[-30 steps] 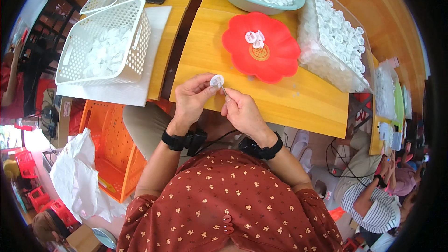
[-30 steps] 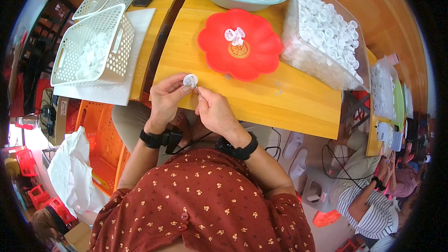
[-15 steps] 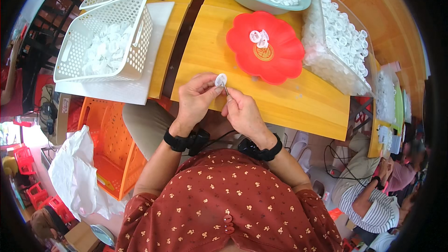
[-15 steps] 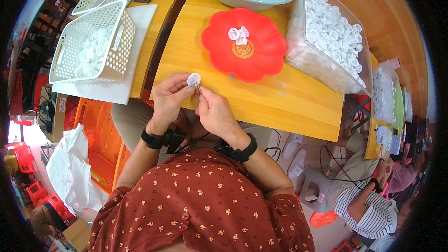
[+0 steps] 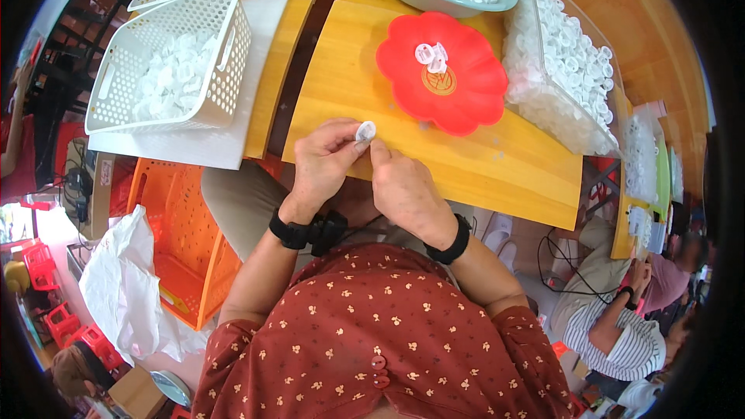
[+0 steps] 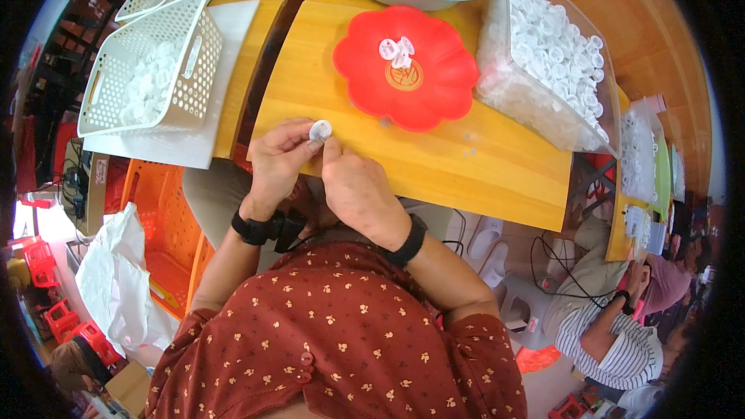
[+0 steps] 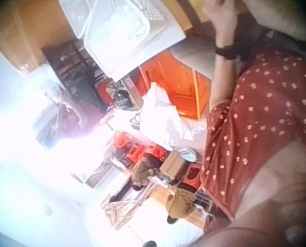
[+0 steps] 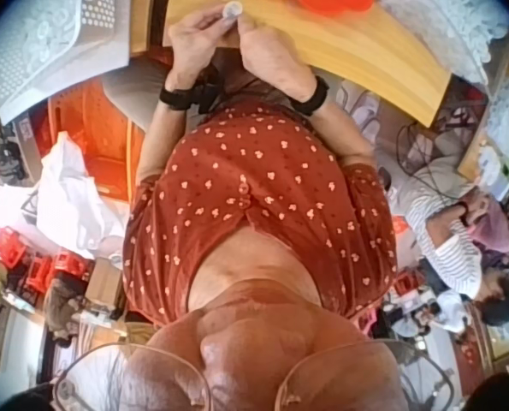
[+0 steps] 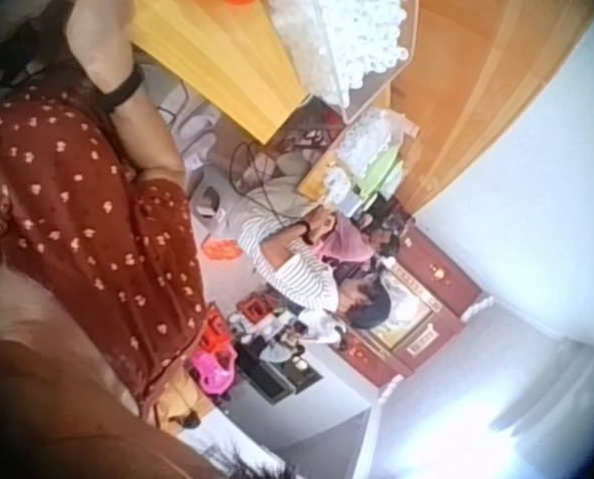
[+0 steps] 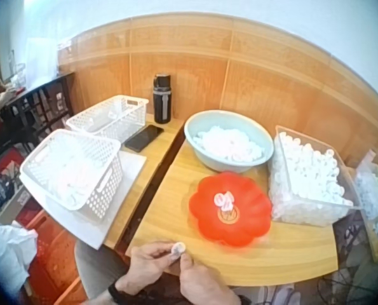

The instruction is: Trimming excess material from white circular shoe components using small scissors.

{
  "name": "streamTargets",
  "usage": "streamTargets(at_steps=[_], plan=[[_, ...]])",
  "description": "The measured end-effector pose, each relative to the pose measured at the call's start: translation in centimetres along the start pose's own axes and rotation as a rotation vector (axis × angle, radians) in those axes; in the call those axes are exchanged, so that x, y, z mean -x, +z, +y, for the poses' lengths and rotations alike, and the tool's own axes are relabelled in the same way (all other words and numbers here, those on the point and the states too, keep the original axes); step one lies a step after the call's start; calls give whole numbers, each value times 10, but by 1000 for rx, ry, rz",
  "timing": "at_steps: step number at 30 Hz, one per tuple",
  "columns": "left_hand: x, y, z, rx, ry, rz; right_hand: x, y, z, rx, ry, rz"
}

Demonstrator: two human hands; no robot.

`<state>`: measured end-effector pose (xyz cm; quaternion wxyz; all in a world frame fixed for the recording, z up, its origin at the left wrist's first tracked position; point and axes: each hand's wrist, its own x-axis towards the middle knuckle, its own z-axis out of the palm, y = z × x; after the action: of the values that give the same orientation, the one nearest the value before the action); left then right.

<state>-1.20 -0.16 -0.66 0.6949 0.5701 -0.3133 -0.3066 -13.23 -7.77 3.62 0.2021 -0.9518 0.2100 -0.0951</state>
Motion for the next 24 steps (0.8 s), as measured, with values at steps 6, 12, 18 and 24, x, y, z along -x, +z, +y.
streamTargets(at_steps=[6,12,18,24], plan=[[-2,3,1,-82,11,-23,-1,-12,-1,296,-80,-159],[-1,1,-2,-37,28,-37,6,-12,14,123,-100,49],[-2,-1,0,-24,21,-51,6,-11,11,106,-59,39],[-2,0,-1,-54,37,-57,5,-11,11,195,-112,15]])
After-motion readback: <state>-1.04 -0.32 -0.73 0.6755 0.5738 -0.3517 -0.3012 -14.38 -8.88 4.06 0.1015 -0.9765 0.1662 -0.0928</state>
